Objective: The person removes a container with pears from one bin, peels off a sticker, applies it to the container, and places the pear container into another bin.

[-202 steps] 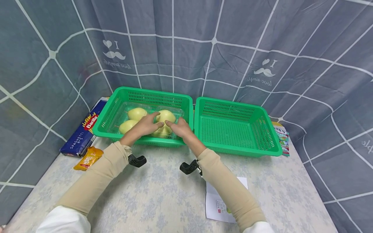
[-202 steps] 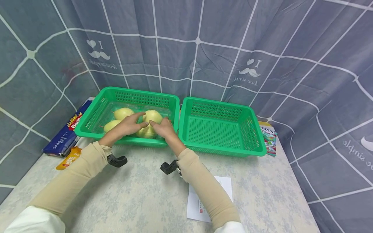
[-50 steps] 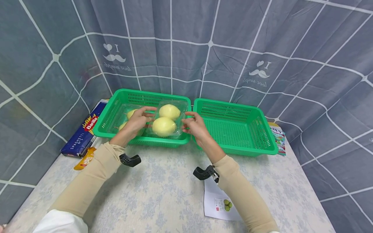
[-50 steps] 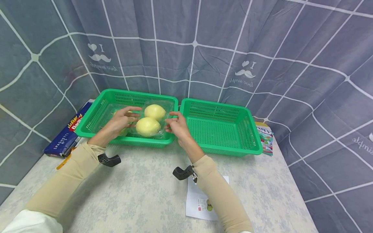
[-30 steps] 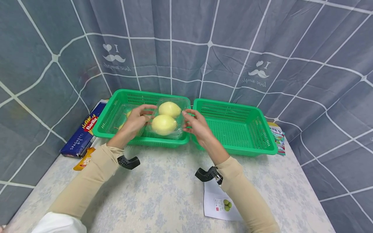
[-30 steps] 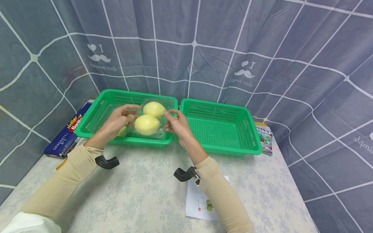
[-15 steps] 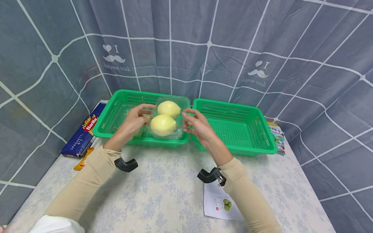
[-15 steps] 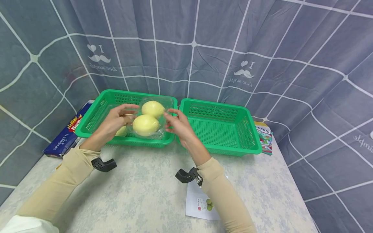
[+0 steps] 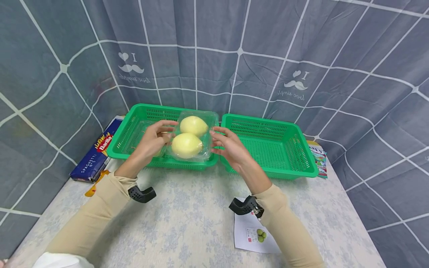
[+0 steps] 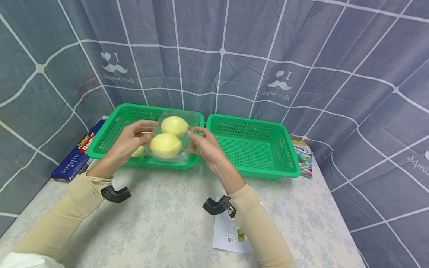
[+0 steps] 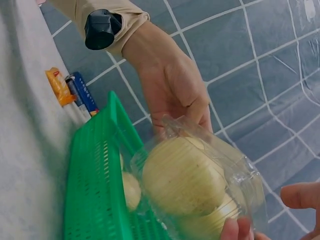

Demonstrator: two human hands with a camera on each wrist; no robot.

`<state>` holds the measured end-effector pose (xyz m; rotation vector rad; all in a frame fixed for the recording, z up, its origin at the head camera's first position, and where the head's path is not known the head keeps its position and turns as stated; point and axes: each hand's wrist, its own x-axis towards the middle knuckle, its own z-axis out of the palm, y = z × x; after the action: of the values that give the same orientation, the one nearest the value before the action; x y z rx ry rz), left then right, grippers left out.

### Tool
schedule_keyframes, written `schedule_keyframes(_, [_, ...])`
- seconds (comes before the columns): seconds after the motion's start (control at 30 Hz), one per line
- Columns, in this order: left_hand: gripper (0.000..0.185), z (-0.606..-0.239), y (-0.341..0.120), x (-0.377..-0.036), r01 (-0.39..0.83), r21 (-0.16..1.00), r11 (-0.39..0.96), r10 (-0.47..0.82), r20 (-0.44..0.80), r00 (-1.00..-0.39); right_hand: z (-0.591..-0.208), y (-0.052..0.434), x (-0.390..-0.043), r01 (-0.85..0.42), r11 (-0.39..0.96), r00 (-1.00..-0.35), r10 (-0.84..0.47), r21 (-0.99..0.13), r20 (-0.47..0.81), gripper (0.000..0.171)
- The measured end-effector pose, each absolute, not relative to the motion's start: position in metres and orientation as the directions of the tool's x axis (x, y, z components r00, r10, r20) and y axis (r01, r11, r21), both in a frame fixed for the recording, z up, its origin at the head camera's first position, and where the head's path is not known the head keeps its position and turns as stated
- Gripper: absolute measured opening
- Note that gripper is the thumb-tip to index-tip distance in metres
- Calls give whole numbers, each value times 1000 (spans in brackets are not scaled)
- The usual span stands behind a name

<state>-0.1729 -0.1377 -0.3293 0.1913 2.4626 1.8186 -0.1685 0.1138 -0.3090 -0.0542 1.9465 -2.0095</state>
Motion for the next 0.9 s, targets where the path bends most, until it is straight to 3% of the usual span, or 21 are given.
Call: schedule_keyframes(0.9, [45,-328,-139,-155,110,951,288,150,68,-986,-308,118,-158,229,1,-936,-276,-973,-220,44])
